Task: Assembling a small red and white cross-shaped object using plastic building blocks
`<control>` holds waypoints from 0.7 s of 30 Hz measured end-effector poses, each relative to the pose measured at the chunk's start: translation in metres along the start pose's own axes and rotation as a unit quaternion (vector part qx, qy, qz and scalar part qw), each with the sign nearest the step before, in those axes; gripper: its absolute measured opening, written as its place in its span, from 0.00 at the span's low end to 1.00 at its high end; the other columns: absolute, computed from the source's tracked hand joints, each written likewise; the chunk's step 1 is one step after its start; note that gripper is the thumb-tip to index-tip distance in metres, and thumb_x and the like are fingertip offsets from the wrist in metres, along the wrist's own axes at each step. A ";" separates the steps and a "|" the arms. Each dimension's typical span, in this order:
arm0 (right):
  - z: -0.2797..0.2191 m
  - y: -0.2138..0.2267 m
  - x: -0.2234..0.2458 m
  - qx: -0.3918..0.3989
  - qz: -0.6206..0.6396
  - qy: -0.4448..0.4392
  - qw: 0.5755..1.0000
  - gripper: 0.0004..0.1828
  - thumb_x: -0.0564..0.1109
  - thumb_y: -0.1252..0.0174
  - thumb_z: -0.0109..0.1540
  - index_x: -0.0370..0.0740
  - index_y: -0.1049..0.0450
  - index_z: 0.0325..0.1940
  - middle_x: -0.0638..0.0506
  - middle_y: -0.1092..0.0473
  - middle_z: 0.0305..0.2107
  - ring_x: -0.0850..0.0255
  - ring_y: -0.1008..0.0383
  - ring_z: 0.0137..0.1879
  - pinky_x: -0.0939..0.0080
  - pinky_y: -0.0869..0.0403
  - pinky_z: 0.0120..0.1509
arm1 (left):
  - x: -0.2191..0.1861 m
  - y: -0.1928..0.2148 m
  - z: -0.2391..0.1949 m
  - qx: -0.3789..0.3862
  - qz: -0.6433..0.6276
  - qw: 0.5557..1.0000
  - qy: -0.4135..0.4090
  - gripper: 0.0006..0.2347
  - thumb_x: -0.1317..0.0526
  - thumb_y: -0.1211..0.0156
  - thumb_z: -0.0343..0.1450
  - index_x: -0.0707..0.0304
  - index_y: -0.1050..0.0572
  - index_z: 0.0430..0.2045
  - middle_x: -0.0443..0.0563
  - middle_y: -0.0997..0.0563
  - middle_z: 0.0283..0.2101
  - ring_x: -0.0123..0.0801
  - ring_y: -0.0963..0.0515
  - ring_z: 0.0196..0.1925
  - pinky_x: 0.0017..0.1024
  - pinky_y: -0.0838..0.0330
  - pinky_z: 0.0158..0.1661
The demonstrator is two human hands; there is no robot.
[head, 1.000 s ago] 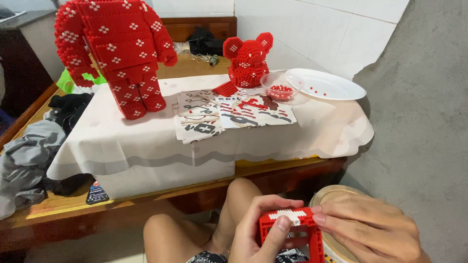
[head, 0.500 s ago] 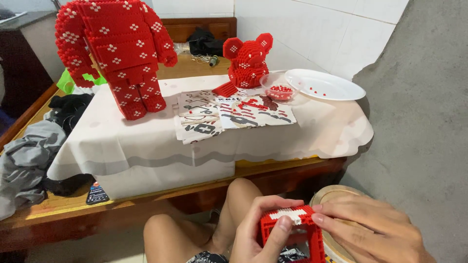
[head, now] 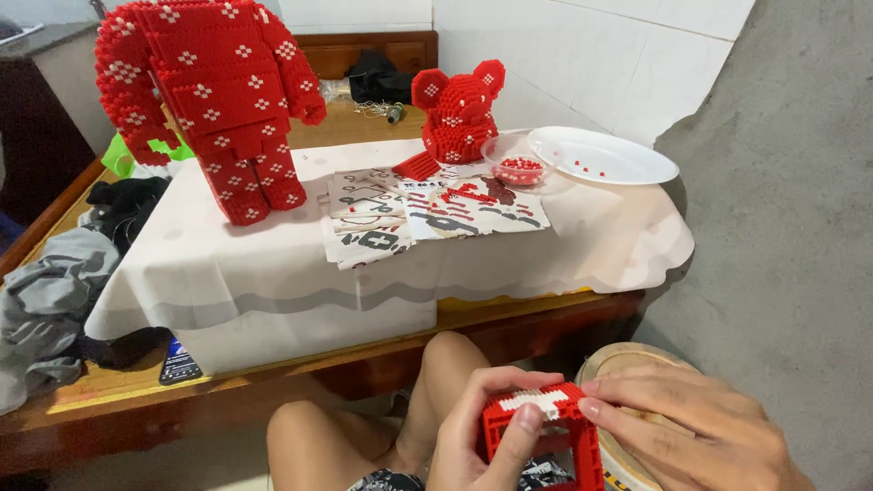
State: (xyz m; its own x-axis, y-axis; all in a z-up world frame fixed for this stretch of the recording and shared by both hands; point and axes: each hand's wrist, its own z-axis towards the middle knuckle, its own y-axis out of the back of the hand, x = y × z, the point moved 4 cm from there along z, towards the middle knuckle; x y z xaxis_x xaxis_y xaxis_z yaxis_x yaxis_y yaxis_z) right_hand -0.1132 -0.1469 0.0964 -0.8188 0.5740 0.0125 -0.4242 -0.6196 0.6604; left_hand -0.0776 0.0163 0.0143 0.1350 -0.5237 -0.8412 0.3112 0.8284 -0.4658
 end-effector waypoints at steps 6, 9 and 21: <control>0.000 0.000 -0.001 0.002 0.002 0.012 1.000 0.11 0.43 0.43 0.60 0.37 0.20 0.42 0.44 0.20 0.41 0.55 0.14 0.46 0.53 0.15 0.56 | 0.000 0.000 0.000 0.003 0.018 1.000 -0.005 0.15 0.56 0.40 0.71 0.69 0.19 0.44 0.57 0.14 0.40 0.31 0.13 0.39 0.30 0.09 0.41; -0.004 0.002 -0.004 0.021 -0.011 0.022 0.999 0.12 0.43 0.42 0.60 0.38 0.20 0.44 0.44 0.21 0.43 0.56 0.14 0.48 0.53 0.16 0.57 | -0.002 -0.001 0.000 0.006 0.031 0.999 -0.032 0.15 0.55 0.40 0.72 0.69 0.20 0.43 0.57 0.13 0.44 0.31 0.13 0.41 0.29 0.09 0.42; -0.004 0.006 -0.006 0.069 -0.013 0.033 0.997 0.14 0.45 0.47 0.64 0.37 0.21 0.48 0.44 0.23 0.45 0.54 0.16 0.51 0.53 0.18 0.58 | 0.000 0.001 0.002 -0.002 0.141 0.985 -0.098 0.09 0.56 0.38 0.70 0.59 0.20 0.36 0.52 0.10 0.49 0.25 0.14 0.42 0.21 0.21 0.42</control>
State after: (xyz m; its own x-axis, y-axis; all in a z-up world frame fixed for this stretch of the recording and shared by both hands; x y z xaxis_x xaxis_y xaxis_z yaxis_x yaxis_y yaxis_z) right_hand -0.1125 -0.1559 0.0968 -0.8338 0.5495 -0.0529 -0.3921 -0.5222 0.7573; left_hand -0.0752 0.0169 0.0145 0.3947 -0.3003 -0.8683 0.2324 0.9470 -0.2219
